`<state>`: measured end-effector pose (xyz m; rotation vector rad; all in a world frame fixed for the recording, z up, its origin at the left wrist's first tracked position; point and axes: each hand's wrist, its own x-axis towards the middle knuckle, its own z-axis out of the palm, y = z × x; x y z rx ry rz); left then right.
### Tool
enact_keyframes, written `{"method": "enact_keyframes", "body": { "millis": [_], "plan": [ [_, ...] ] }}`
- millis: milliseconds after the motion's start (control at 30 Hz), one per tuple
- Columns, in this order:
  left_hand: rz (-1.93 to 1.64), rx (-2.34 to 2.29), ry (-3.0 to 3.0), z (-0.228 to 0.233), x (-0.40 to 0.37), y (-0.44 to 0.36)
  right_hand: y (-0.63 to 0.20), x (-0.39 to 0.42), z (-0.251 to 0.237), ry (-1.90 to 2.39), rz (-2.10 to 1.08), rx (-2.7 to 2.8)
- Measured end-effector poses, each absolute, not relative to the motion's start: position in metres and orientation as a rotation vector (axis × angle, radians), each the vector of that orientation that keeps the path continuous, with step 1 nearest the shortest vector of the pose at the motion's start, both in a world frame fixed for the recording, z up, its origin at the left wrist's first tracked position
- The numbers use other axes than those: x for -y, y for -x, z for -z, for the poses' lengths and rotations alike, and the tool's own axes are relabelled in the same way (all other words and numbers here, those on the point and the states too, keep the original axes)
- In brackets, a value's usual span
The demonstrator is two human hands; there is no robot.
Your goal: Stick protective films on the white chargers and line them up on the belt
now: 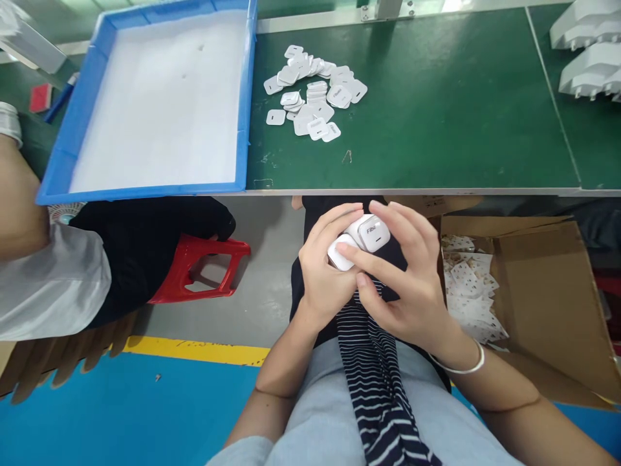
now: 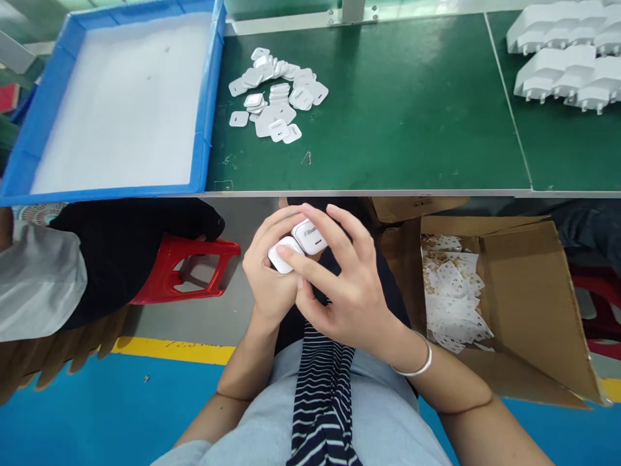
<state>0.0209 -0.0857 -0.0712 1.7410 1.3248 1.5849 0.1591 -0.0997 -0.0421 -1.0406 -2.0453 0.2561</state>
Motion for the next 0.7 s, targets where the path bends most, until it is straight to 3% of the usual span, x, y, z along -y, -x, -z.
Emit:
{"method": "enact_keyframes", "body": {
  "millis": [433, 700],
  "plan": [
    [-1.565, -1.243, -1.606, 0.065, 0.088, -0.021, -0.171, 0.102, 0.038, 0.96, -0.303, 2.094],
    [-1.46, -1.089, -1.63, 0.059, 0.084, -0.014, -0.193, 0.064, 0.065, 0.913, -0.922, 1.411]
  ]
}}
